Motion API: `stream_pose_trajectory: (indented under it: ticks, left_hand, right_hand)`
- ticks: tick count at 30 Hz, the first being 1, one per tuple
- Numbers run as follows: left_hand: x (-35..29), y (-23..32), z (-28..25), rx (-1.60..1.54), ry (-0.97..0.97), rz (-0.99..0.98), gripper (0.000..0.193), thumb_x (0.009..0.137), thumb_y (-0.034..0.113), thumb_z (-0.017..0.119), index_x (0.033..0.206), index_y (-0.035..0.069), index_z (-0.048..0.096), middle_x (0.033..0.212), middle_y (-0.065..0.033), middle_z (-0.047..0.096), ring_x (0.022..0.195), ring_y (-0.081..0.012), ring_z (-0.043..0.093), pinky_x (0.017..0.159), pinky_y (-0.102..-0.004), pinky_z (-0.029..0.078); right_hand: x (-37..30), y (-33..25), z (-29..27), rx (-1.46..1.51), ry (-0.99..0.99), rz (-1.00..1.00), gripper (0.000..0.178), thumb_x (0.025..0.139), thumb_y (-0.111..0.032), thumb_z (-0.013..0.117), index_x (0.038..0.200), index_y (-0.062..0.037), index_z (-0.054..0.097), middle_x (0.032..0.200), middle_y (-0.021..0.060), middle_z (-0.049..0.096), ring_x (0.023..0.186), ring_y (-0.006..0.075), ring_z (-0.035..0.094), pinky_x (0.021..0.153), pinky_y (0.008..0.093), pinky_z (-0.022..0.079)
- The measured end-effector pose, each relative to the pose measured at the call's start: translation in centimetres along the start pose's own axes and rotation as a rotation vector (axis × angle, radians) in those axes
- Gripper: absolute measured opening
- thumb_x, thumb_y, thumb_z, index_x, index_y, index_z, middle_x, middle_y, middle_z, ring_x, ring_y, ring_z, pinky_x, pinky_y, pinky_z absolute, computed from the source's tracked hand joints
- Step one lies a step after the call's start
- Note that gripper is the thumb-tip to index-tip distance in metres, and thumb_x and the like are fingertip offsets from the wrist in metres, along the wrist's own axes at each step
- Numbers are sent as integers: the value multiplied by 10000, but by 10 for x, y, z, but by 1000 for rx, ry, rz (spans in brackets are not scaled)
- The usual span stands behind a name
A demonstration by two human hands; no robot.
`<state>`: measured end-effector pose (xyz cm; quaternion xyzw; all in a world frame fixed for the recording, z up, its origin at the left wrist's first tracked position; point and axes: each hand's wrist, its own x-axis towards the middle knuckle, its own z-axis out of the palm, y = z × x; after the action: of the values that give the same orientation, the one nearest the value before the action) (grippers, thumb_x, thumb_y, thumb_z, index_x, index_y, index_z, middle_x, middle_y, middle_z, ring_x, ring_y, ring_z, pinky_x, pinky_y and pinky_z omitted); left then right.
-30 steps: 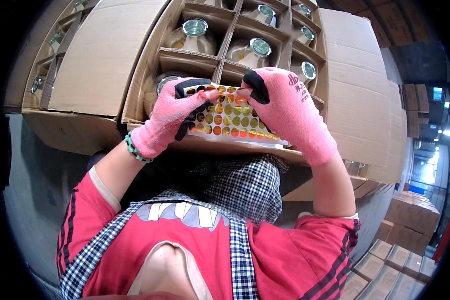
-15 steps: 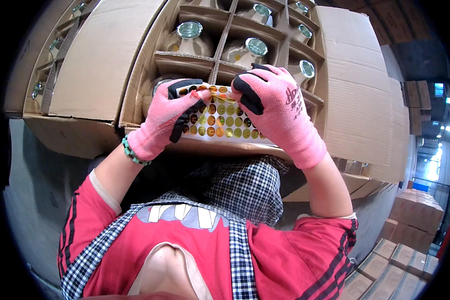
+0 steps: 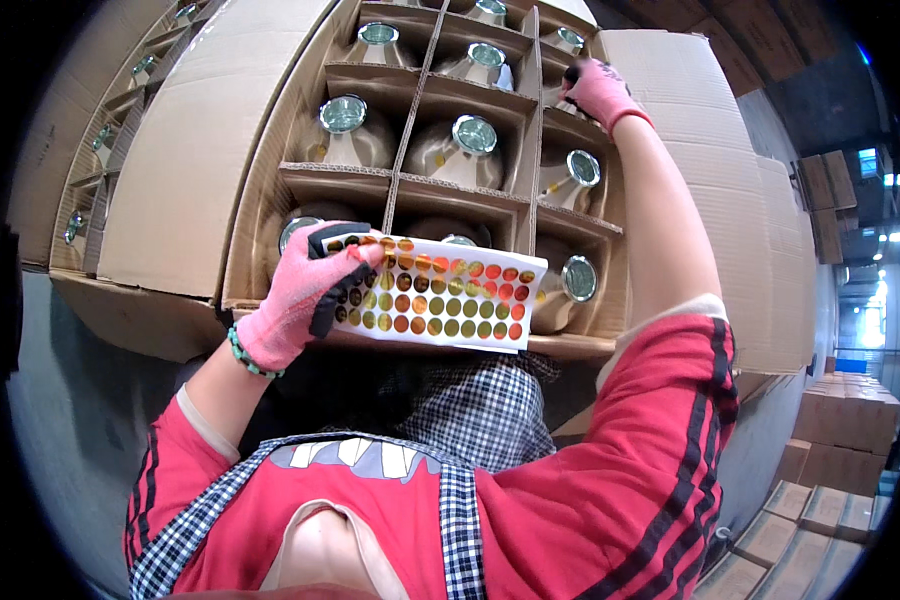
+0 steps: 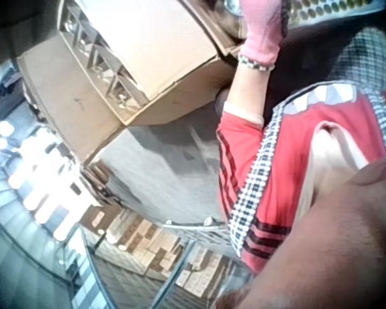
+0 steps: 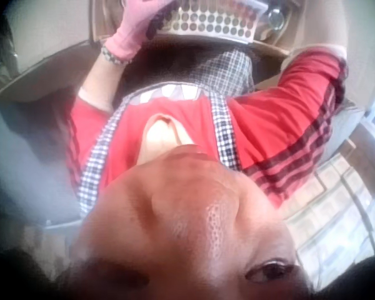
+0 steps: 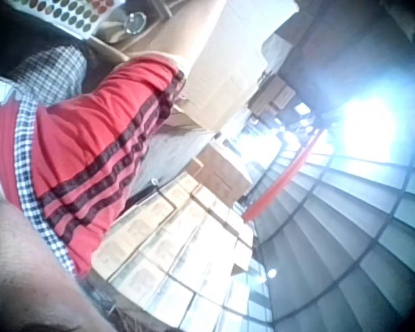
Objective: The person applies round, gold-colored stickers to the lids of glass jars arranged in a cardboard box. They peel individual stickers from a sheet and press them onto the jar tops one by one, working through the rows of the box.
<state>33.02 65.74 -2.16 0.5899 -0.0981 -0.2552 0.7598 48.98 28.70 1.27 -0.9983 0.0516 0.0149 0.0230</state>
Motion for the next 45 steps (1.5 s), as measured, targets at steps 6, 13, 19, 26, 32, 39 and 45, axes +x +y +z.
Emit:
stream_pose_trajectory:
  ticks: [6, 13, 19, 26, 32, 39, 45]
  left_hand:
    - [-1, 2, -4, 7, -66, -76, 274, 737, 225, 649, 863, -14, 603, 722, -5, 587, 655, -41, 514, 574, -180, 415]
    - [-2, 8, -2, -64, -80, -136, 245, 745, 199, 641, 862, -14, 607, 734, -22, 605, 677, -47, 534, 595, -183, 429]
    - [1, 6, 4, -136, -82, -88, 249, 734, 212, 656, 855, 1, 602, 720, -4, 573, 655, -50, 512, 576, -184, 410]
    - [-3, 1, 0, -171, -39, -7, 203, 757, 175, 631, 843, -7, 609, 714, 23, 579, 657, -16, 495, 568, -168, 411]
    - [-1, -2, 4, -117, -10, 54, 186, 752, 154, 636, 850, -2, 611, 700, 25, 577, 635, -17, 489, 550, -168, 406]
    - [1, -14, -1, -109, -17, 129, 228, 745, 124, 644, 931, 1, 595, 769, 1, 588, 690, -40, 517, 599, -183, 432]
    - [0, -8, -1, -101, -65, 68, 204, 751, 144, 642, 893, 3, 602, 746, 11, 578, 673, -37, 518, 594, -180, 428]
  right_hand:
    - [33, -16, 23, -186, -149, 52, 191, 661, -200, 615, 821, -96, 632, 862, 121, 622, 824, 268, 595, 759, 369, 474]
    - [23, -19, 28, -458, 14, 28, 282, 723, -109, 519, 1000, -99, 574, 1159, 118, 464, 1139, 337, 373, 939, 449, 316]
    - [-33, -44, -13, 269, 382, -5, 185, 736, -195, 580, 856, -55, 582, 856, 105, 574, 847, 270, 534, 744, 343, 425]
    - [-208, -179, -52, 191, 239, -612, 204, 664, -145, 644, 786, -22, 535, 730, 116, 534, 738, 288, 528, 675, 357, 420]
    - [-213, -175, -33, 257, 14, -454, 158, 664, -104, 605, 772, -28, 519, 740, 142, 533, 742, 308, 520, 685, 375, 407]
    - [-214, -179, -29, 395, 74, -436, 113, 694, -79, 582, 763, -16, 518, 731, 146, 534, 732, 325, 515, 677, 375, 408]
    - [-214, -184, -35, 487, -26, -334, 138, 701, -99, 601, 728, 13, 526, 699, 153, 540, 680, 306, 535, 622, 349, 423]
